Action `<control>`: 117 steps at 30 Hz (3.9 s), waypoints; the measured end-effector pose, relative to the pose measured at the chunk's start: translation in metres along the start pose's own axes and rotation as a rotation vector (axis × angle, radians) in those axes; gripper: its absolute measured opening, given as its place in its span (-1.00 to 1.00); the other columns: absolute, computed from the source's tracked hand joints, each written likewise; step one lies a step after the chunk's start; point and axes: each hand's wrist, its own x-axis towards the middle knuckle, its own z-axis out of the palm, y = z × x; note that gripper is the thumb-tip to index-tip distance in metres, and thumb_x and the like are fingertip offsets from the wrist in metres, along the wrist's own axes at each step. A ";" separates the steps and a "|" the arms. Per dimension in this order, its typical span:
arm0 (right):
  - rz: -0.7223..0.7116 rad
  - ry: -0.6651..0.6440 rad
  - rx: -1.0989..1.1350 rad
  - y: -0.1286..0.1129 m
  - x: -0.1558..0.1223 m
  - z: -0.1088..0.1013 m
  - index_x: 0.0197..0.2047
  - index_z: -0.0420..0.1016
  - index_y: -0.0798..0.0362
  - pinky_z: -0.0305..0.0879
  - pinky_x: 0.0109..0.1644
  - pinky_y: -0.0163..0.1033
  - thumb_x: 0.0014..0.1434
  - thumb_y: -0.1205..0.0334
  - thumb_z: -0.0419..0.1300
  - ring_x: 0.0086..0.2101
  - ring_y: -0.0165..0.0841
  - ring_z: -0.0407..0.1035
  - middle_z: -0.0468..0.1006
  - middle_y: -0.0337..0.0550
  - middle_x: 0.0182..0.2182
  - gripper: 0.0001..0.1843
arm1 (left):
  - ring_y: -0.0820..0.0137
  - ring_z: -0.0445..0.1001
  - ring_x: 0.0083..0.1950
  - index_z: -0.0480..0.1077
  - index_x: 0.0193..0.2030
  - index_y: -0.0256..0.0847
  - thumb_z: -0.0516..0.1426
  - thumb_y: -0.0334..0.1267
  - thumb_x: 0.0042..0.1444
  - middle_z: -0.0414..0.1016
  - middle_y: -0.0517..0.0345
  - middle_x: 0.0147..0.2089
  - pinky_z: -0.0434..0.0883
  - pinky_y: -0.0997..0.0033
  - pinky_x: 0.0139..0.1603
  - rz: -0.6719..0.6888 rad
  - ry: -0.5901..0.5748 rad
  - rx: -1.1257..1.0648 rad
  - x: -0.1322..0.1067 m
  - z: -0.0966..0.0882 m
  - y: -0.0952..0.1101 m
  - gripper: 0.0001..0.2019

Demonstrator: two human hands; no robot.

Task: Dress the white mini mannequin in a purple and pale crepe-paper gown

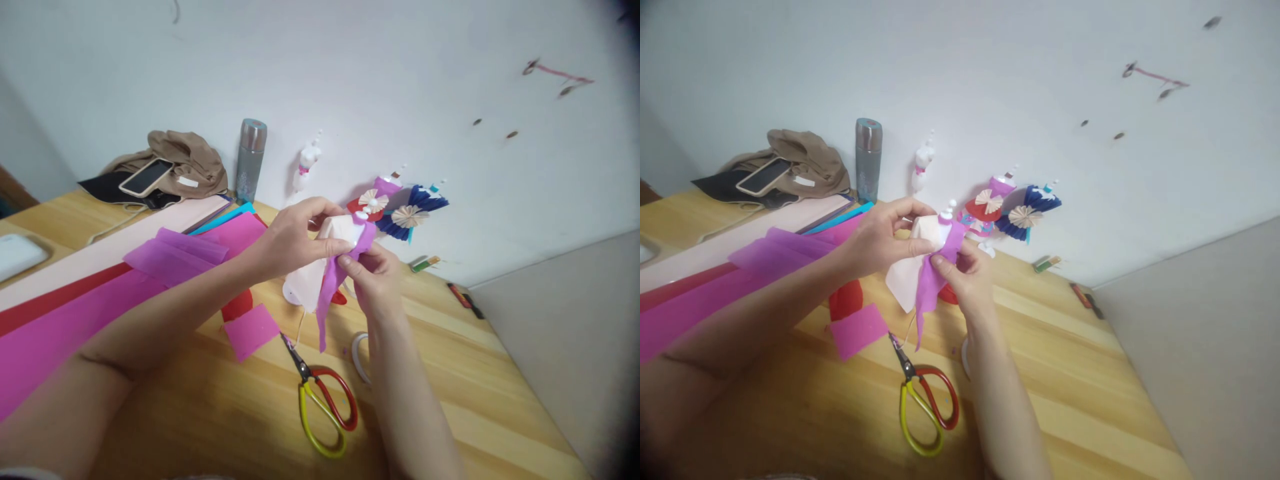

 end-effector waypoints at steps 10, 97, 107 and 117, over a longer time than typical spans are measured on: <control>-0.033 0.002 0.000 -0.005 0.001 0.003 -0.23 0.60 -0.07 0.35 -0.24 -0.23 -0.02 0.22 0.40 -0.35 -0.37 0.42 0.59 -0.28 -0.36 -0.78 | 0.38 0.48 -0.15 0.44 -0.09 -0.27 0.28 -0.27 -0.01 0.53 0.08 -0.15 0.40 0.41 -0.12 0.044 -0.021 0.174 -0.002 -0.001 0.004 -0.69; -0.009 0.366 0.074 -0.015 0.001 0.016 -0.55 0.45 0.03 0.18 -0.43 -0.28 -0.15 0.27 0.37 -0.56 -0.46 0.23 0.40 -0.35 -0.62 -0.85 | 0.39 0.32 -0.35 0.33 -0.41 -0.19 -0.01 -0.34 0.31 0.38 0.15 -0.44 0.20 0.35 -0.32 0.506 0.261 0.896 -0.019 0.022 -0.013 -0.75; 0.024 0.367 0.176 -0.019 0.003 0.017 -0.59 0.47 0.02 0.15 -0.45 -0.28 -0.21 0.23 0.40 -0.59 -0.47 0.18 0.37 -0.34 -0.65 -0.84 | 0.46 0.45 -0.29 0.37 -0.28 -0.23 0.14 -0.27 0.12 0.51 0.18 -0.31 0.37 0.46 -0.26 -0.060 0.138 0.024 -0.015 0.019 0.000 -0.92; 0.083 0.380 0.222 -0.013 0.006 0.010 -0.54 0.60 -0.06 0.25 -0.41 -0.22 -0.28 0.20 0.42 -0.55 -0.42 0.27 0.49 -0.28 -0.58 -0.86 | 0.54 0.36 -0.52 0.37 -0.43 -0.28 0.18 -0.31 0.01 0.40 0.23 -0.51 0.27 0.54 -0.49 -0.529 0.034 -0.555 0.002 0.004 -0.003 -0.90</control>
